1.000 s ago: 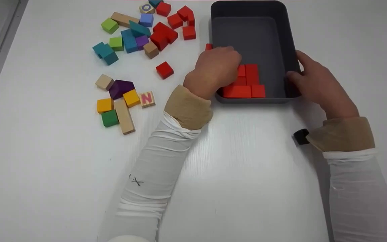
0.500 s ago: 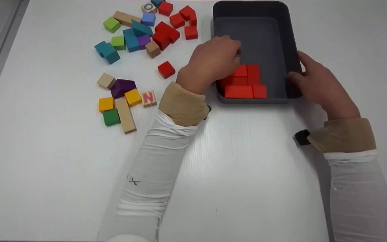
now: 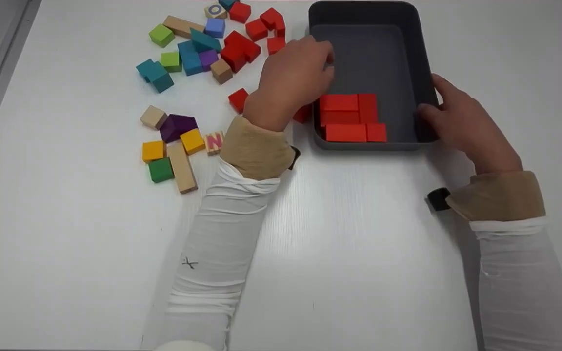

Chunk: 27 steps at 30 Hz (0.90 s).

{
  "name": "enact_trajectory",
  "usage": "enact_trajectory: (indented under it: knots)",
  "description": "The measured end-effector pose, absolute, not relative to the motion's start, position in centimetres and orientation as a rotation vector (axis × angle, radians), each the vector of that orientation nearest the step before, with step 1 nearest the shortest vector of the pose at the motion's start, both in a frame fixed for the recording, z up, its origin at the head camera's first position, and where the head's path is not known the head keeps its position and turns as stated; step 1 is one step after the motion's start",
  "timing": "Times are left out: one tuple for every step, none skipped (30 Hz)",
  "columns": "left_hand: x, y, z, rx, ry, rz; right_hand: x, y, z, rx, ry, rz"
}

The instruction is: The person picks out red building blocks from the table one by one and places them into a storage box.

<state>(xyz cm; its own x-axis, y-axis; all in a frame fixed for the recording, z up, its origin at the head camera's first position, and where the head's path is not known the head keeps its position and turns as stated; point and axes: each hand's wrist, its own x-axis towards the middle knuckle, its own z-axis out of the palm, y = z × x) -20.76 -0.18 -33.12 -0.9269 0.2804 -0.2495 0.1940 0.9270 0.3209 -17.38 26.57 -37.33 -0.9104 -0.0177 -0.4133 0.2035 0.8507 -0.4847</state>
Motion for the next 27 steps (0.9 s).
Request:
enact_trajectory:
  knots:
    - [-20.8, -0.2, -33.1, 0.333, 2.798, 0.420, -17.4, 26.6, -37.3, 0.139, 2.618, -0.748]
    - [-20.8, -0.2, -33.1, 0.317, 2.803, 0.417, -17.4, 26.6, -37.4, 0.139, 2.620, -0.747]
    - [-20.8, -0.3, -33.1, 0.304, 2.806, 0.419, -17.4, 26.6, -37.4, 0.139, 2.620, -0.748]
    - [-20.8, -0.3, -33.1, 0.293, 2.807, 0.425, -17.4, 26.6, -37.4, 0.135, 2.621, -0.749]
    - [-20.8, -0.4, -33.1, 0.279, 2.810, 0.430, -17.3, 26.6, -37.4, 0.134, 2.620, -0.751]
    - [-20.8, -0.5, -33.1, 0.263, 2.813, 0.435, -17.3, 26.5, -37.4, 0.130, 2.620, -0.753]
    - [-20.8, -0.7, -33.1, 0.244, 2.816, 0.440, -17.3, 26.5, -37.4, 0.125, 2.621, -0.754]
    - [-20.8, -0.9, -33.1, 0.221, 2.822, 0.448, -17.4, 26.5, -37.4, 0.120, 2.622, -0.753]
    - [-20.8, -1.1, -33.1, 0.198, 2.834, 0.455, -17.4, 26.4, -37.4, 0.116, 2.623, -0.750]
    - [-20.8, -1.3, -33.2, 0.172, 2.851, 0.445, -17.4, 26.4, -37.4, 0.113, 2.624, -0.748]
    - [-20.9, -1.6, -33.3, 0.142, 2.873, 0.431, -17.4, 26.3, -37.4, 0.111, 2.625, -0.748]
    - [-20.9, -1.9, -33.4, 0.107, 2.896, 0.419, -17.4, 26.3, -37.4, 0.109, 2.626, -0.747]
    - [-21.0, -2.1, -33.5, 0.072, 2.919, 0.411, -17.4, 26.3, -37.4, 0.107, 2.629, -0.746]
    - [-21.0, -2.4, -33.6, 0.042, 2.945, 0.400, -17.4, 26.2, -37.4, 0.105, 2.633, -0.746]
    - [-21.1, -2.6, -33.8, 0.016, 2.971, 0.386, -17.4, 26.2, -37.4, 0.103, 2.636, -0.748]
    - [-21.1, -2.9, -33.9, -0.013, 2.989, 0.370, -17.4, 26.2, -37.4, 0.102, 2.637, -0.750]
    - [-21.2, -3.2, -34.0, -0.039, 3.001, 0.369, -17.4, 26.2, -37.4, 0.101, 2.640, -0.749]
    - [-21.3, -3.4, -34.0, -0.065, 3.005, 0.373, -17.3, 26.2, -37.3, 0.100, 2.642, -0.748]
    - [-21.3, -3.7, -34.1, -0.084, 3.007, 0.379, -17.3, 26.2, -37.3, 0.097, 2.640, -0.758]
    - [-21.4, -4.0, -34.2, -0.104, 3.006, 0.382, -17.3, 26.2, -37.3, 0.097, 2.641, -0.758]
    - [-21.5, -4.2, -34.3, -0.126, 2.998, 0.390, -17.3, 26.2, -37.3, 0.094, 2.643, -0.757]
    - [-21.5, -4.4, -34.3, -0.145, 2.987, 0.397, -17.3, 26.3, -37.3, 0.094, 2.643, -0.756]
    - [-21.6, -4.7, -34.4, -0.165, 2.974, 0.406, -17.3, 26.3, -37.3, 0.093, 2.645, -0.754]
    - [-21.7, -4.9, -34.4, -0.183, 2.958, 0.418, -17.3, 26.4, -37.3, 0.094, 2.644, -0.754]
    - [-21.8, -5.1, -34.5, -0.198, 2.943, 0.431, -17.3, 26.4, -37.3, 0.094, 2.646, -0.753]
    - [-21.8, -5.2, -34.6, -0.209, 2.925, 0.442, -17.3, 26.4, -37.2, 0.098, 2.648, -0.743]
    - [-21.9, -5.4, -34.6, -0.217, 2.906, 0.455, -17.3, 26.5, -37.2, 0.104, 2.645, -0.745]
